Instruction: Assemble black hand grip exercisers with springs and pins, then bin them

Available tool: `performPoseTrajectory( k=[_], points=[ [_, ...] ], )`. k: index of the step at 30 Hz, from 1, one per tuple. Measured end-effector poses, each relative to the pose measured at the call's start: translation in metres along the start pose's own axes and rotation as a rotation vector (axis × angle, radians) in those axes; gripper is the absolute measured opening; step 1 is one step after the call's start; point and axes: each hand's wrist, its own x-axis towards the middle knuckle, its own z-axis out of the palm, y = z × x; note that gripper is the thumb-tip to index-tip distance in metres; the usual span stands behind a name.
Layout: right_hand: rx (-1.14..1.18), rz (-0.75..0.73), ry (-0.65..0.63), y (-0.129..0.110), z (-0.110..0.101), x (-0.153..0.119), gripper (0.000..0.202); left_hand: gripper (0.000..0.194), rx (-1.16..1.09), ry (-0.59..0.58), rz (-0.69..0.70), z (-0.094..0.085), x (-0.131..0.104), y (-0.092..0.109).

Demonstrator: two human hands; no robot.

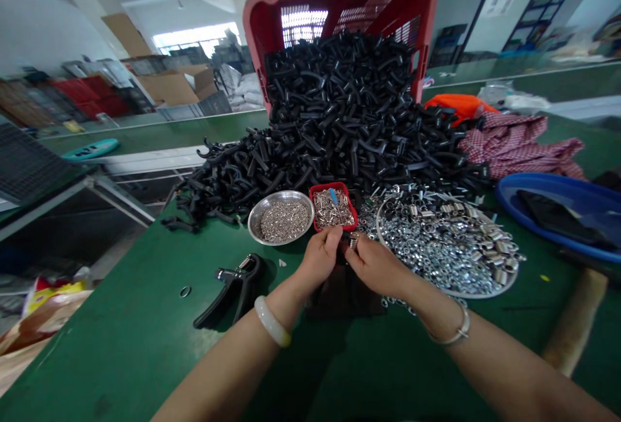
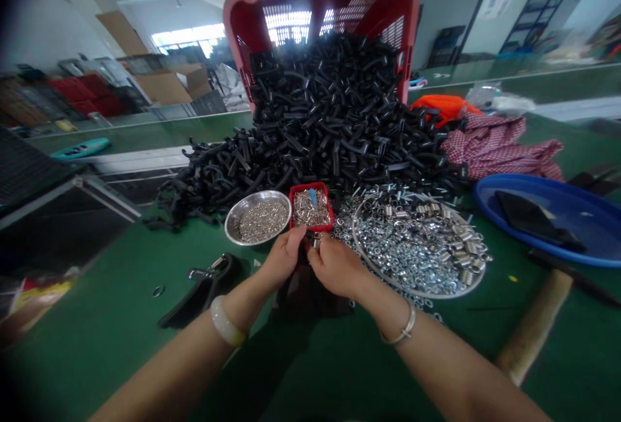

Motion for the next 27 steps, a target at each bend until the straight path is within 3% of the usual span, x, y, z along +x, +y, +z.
performPoseTrajectory(
  k=[3,10,12,15,17,21,25,27],
  points=[
    [0.028,-0.056,-0.064,0.000,-0.002,-0.002,0.018,0.036,-0.001,-0.017,-0.014,0.003,-0.005,0.002],
    [0.287,-0.120,-0.027,0.010,0.003,-0.001,0.019,0.039,0.180,-0.045,0.039,0.005,-0.007,0.005],
    [0.467,-0.059,-0.054,0.012,0.007,0.001,0.021,0.043,0.271,-0.064,0.050,0.002,-0.002,0.005],
    [0.825,0.163,-0.114,0.015,0.014,0.007,0.029,0.050,0.473,-0.088,0.070,-0.005,0.003,0.008],
    [1.051,0.299,-0.060,0.017,0.018,0.013,0.032,0.054,0.630,-0.121,0.150,-0.008,0.001,0.010],
    [1.376,0.478,0.036,0.013,0.028,0.023,0.022,0.099,0.876,-0.113,0.243,-0.003,-0.011,0.004],
    [1.531,0.474,0.009,0.008,0.037,0.019,0.012,0.104,0.918,-0.079,0.192,-0.002,-0.014,-0.012],
    [1.424,0.408,-0.099,0.015,0.031,0.016,0.015,0.100,0.896,-0.126,0.207,-0.009,-0.011,-0.018]
  ],
)
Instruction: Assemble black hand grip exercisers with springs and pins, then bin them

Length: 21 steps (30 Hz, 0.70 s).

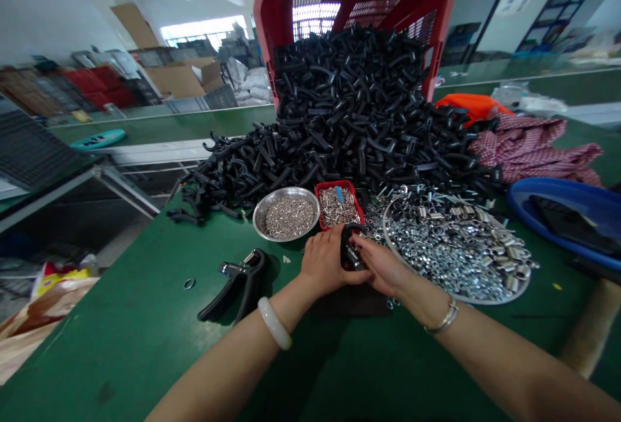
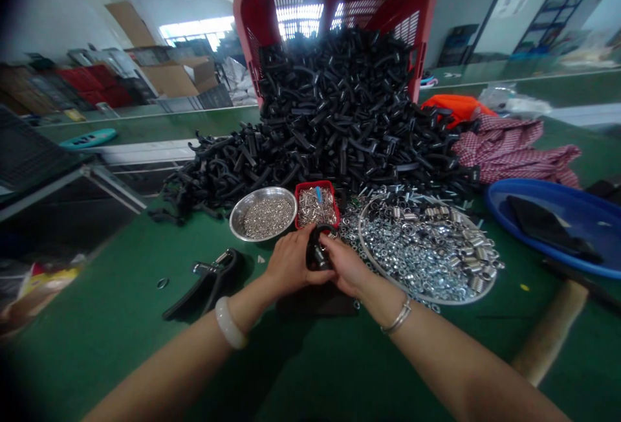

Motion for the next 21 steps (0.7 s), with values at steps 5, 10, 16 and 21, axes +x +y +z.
performPoseTrajectory(
  k=[5,10,16,21],
  points=[
    [-0.992,-0.197,0.135,-0.045,-0.032,0.014,0.042,0.100,0.031,-0.102,0.179,-0.010,0.004,-0.015],
    [-1.805,-0.476,0.119,-0.072,-0.013,0.063,0.026,0.105,0.182,-0.155,0.306,0.000,0.012,-0.017],
    [-1.788,-0.415,0.084,-0.057,0.019,0.104,0.018,0.109,0.196,-0.215,0.346,0.001,0.010,-0.025],
    [-1.598,-0.481,0.155,-0.057,0.000,0.111,0.012,0.055,0.145,-0.019,0.080,-0.016,0.022,-0.026]
  ],
)
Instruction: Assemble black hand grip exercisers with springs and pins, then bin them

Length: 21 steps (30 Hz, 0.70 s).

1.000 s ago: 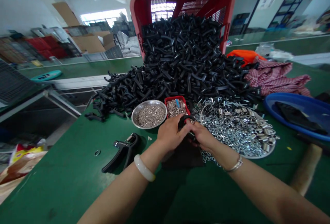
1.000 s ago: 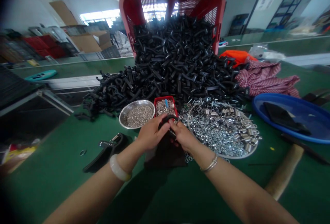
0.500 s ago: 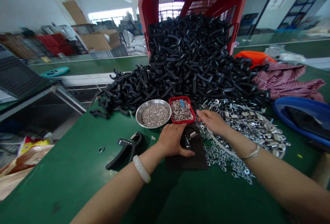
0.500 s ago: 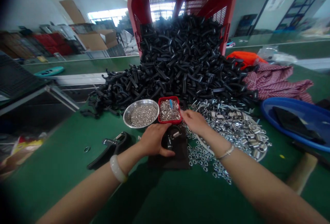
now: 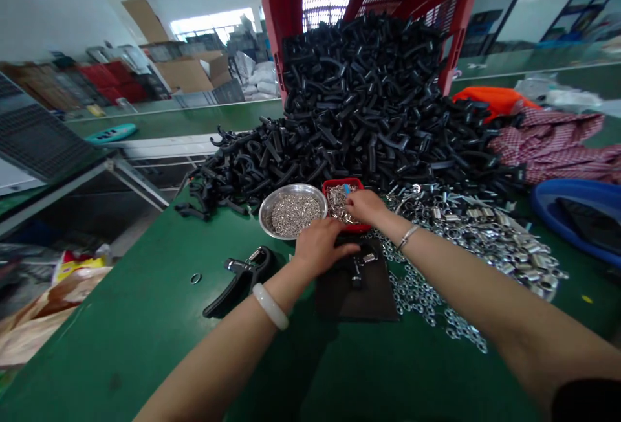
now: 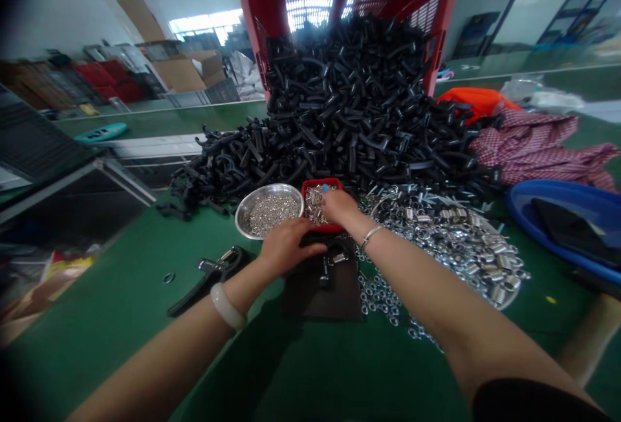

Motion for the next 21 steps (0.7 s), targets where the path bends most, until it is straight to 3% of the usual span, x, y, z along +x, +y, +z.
performPoseTrajectory(
  k=[2,6,11,16,18,21],
  points=[
    [0.099,0.016,0.051,0.011,-0.001,-0.001,0.011,0.034,0.037,0.056,-0.160,-0.005,0.016,-0.002],
    [0.336,0.057,0.114,0.022,0.000,-0.008,0.014,0.025,0.039,-0.011,-0.277,-0.005,0.055,-0.005],
    [0.636,0.107,0.152,0.017,0.002,-0.023,0.026,0.025,-0.392,0.007,-0.329,0.009,0.076,-0.005],
    [0.859,0.120,0.195,0.017,-0.003,-0.045,0.036,0.024,-0.746,0.151,-0.372,0.009,0.057,-0.005],
    [0.761,0.096,0.186,0.023,-0.006,-0.058,0.033,0.022,-0.675,0.069,-0.309,0.000,0.041,-0.005],
    [0.465,0.004,0.091,0.031,-0.011,-0.082,0.027,0.018,-0.353,-0.144,-0.198,-0.015,0.018,-0.001]
  ],
)
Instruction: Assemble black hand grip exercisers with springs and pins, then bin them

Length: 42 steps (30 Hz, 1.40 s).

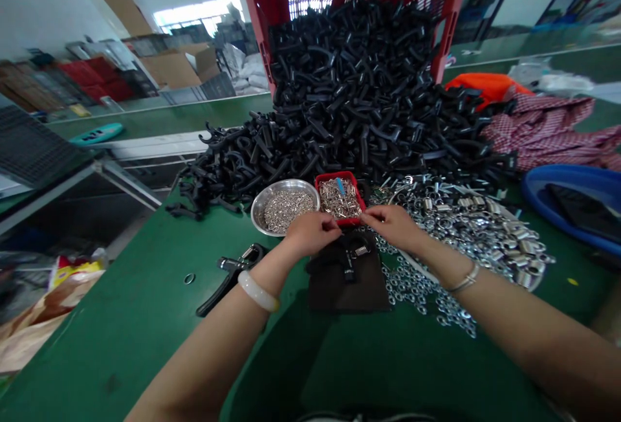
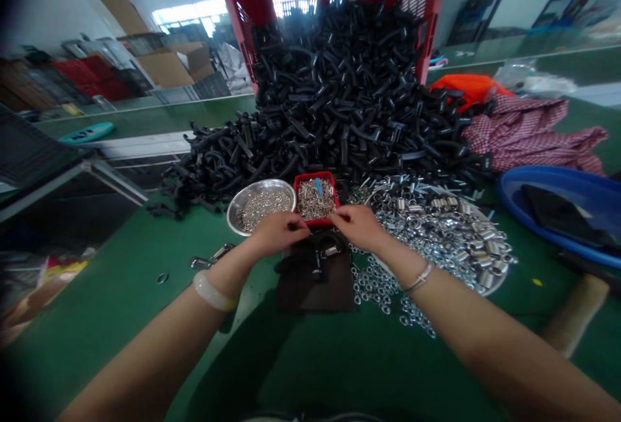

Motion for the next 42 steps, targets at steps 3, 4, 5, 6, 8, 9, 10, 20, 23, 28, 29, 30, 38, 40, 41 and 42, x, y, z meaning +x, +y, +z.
performPoseTrajectory(
  k=[3,4,5,6,8,9,10,20,23,28,29,30,38,40,41,42],
  points=[
    [-0.156,-0.052,-0.121,0.002,-0.006,-0.024,0.023,0.022,0.216,-0.056,-0.024,0.000,-0.014,0.006],
    [-0.180,-0.048,-0.151,0.003,-0.006,-0.031,0.024,0.024,0.244,-0.055,-0.027,0.002,-0.015,0.008],
    [-0.191,-0.038,-0.167,0.003,-0.007,-0.037,0.025,0.024,0.260,-0.051,-0.026,0.005,-0.015,0.009],
    [-0.190,-0.029,-0.171,0.003,-0.007,-0.042,0.027,0.025,0.270,-0.045,-0.020,0.008,-0.013,0.010],
    [-0.159,-0.027,-0.154,0.004,-0.007,-0.050,0.028,0.025,0.294,-0.034,-0.009,0.013,-0.010,0.010],
    [-0.139,-0.034,-0.141,0.004,-0.008,-0.053,0.028,0.025,0.305,-0.029,-0.003,0.015,-0.008,0.009],
    [-0.122,-0.043,-0.119,0.005,-0.009,-0.056,0.028,0.024,0.316,-0.023,0.003,0.016,-0.007,0.009],
    [0.118,0.115,0.085,0.007,-0.012,-0.066,0.016,0.024,0.229,0.081,0.031,0.028,-0.012,0.002],
    [0.303,0.179,0.056,0.002,-0.012,-0.066,0.030,0.023,0.207,0.085,0.051,0.030,-0.012,0.001],
    [0.462,0.211,0.047,0.001,-0.008,-0.064,0.025,0.022,0.214,0.060,0.040,0.033,-0.013,0.004],
    [0.465,0.210,0.062,0.003,-0.007,-0.063,0.022,0.022,0.237,0.066,0.037,0.034,-0.014,0.006],
    [0.456,0.203,0.077,0.005,-0.006,-0.063,0.020,0.022,0.270,0.079,0.045,0.034,-0.016,0.007],
    [0.030,0.078,0.113,0.006,0.007,-0.055,0.020,0.026,0.511,0.079,0.188,0.046,-0.025,0.012],
    [-0.002,0.073,0.082,0.007,0.012,-0.052,0.020,0.028,0.529,0.078,0.202,0.048,-0.029,0.009],
    [-0.028,0.068,0.074,0.008,0.014,-0.051,0.020,0.030,0.537,0.077,0.219,0.048,-0.032,0.007],
    [-0.057,0.064,0.072,0.009,0.016,-0.050,0.020,0.032,0.541,0.075,0.238,0.047,-0.036,0.006]
  ],
)
